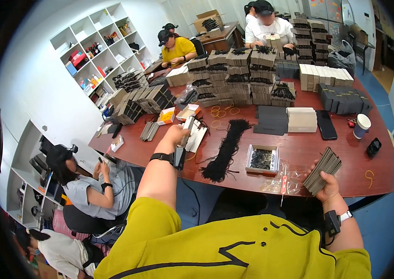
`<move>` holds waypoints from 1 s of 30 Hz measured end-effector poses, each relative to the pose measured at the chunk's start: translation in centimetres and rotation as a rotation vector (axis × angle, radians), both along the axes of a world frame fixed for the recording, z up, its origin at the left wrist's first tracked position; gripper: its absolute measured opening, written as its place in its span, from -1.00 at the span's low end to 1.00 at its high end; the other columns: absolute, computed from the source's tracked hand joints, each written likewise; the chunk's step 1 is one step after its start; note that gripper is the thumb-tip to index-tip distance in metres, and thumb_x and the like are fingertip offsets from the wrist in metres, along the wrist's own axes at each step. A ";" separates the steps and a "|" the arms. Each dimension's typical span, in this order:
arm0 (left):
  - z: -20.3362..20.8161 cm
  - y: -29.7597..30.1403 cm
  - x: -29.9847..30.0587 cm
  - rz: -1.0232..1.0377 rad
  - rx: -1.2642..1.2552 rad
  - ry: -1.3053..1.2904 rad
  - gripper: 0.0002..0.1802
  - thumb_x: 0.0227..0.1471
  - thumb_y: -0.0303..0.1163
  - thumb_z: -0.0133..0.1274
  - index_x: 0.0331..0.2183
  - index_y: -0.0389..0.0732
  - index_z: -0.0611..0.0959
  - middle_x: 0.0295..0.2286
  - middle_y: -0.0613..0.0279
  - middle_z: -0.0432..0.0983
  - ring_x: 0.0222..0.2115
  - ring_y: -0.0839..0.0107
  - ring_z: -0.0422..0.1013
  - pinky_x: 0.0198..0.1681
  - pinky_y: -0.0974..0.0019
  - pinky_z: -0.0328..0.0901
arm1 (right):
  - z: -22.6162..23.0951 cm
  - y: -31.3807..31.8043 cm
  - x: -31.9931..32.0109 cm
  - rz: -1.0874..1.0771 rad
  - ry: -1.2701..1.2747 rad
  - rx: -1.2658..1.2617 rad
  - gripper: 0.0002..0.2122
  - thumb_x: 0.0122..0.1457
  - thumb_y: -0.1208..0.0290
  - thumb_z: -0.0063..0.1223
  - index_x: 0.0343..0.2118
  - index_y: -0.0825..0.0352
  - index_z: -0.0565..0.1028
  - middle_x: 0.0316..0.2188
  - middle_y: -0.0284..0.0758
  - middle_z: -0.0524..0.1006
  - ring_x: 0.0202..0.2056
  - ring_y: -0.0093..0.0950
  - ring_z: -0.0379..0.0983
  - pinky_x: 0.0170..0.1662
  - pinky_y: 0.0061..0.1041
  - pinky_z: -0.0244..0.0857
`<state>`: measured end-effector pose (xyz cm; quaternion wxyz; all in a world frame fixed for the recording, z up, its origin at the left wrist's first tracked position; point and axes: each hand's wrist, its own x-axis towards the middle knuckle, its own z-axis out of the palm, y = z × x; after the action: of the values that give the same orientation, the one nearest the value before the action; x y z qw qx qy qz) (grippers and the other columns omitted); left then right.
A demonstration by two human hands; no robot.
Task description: Assembling and stacking cardboard packaging components at a shared work table.
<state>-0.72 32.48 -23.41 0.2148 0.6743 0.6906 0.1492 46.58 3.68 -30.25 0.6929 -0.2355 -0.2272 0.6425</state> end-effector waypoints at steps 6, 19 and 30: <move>-1.5 -0.7 -2.3 -0.081 -0.279 -0.982 -0.80 0.06 -0.46 -0.03 -0.28 -0.39 0.52 -0.35 0.12 0.51 -0.35 0.35 0.46 -0.27 0.31 0.39 | -0.1 0.3 0.0 0.014 0.002 0.025 -0.57 -0.14 0.45 0.17 -0.13 0.33 0.36 -0.34 -0.28 0.44 -0.26 -0.33 0.44 -0.09 -0.28 0.38; -1.4 -1.5 -2.0 -0.167 -0.239 -1.006 -0.68 0.00 -0.41 0.03 -0.19 -0.36 0.46 -0.31 0.07 0.51 -0.31 0.39 0.47 -0.25 0.37 0.39 | 0.5 -0.1 -0.3 0.024 -0.022 0.004 -0.57 -0.14 0.47 0.16 -0.13 0.33 0.36 -0.35 -0.28 0.45 -0.26 -0.34 0.45 -0.13 -0.30 0.41; -6.6 0.9 3.5 0.026 0.025 0.426 -0.36 -0.33 -0.07 0.34 -0.28 -0.40 0.59 -0.27 -0.13 0.51 -0.24 0.04 0.46 -0.18 0.20 0.35 | 0.3 0.2 -0.1 0.049 -0.047 0.002 -0.56 -0.14 0.48 0.14 -0.11 0.32 0.34 -0.32 -0.29 0.44 -0.24 -0.31 0.43 -0.14 -0.24 0.40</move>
<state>2.77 33.36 -29.96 0.0535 0.6842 0.7271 0.0146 46.46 3.93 -29.91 0.6715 -0.2444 -0.2498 0.6534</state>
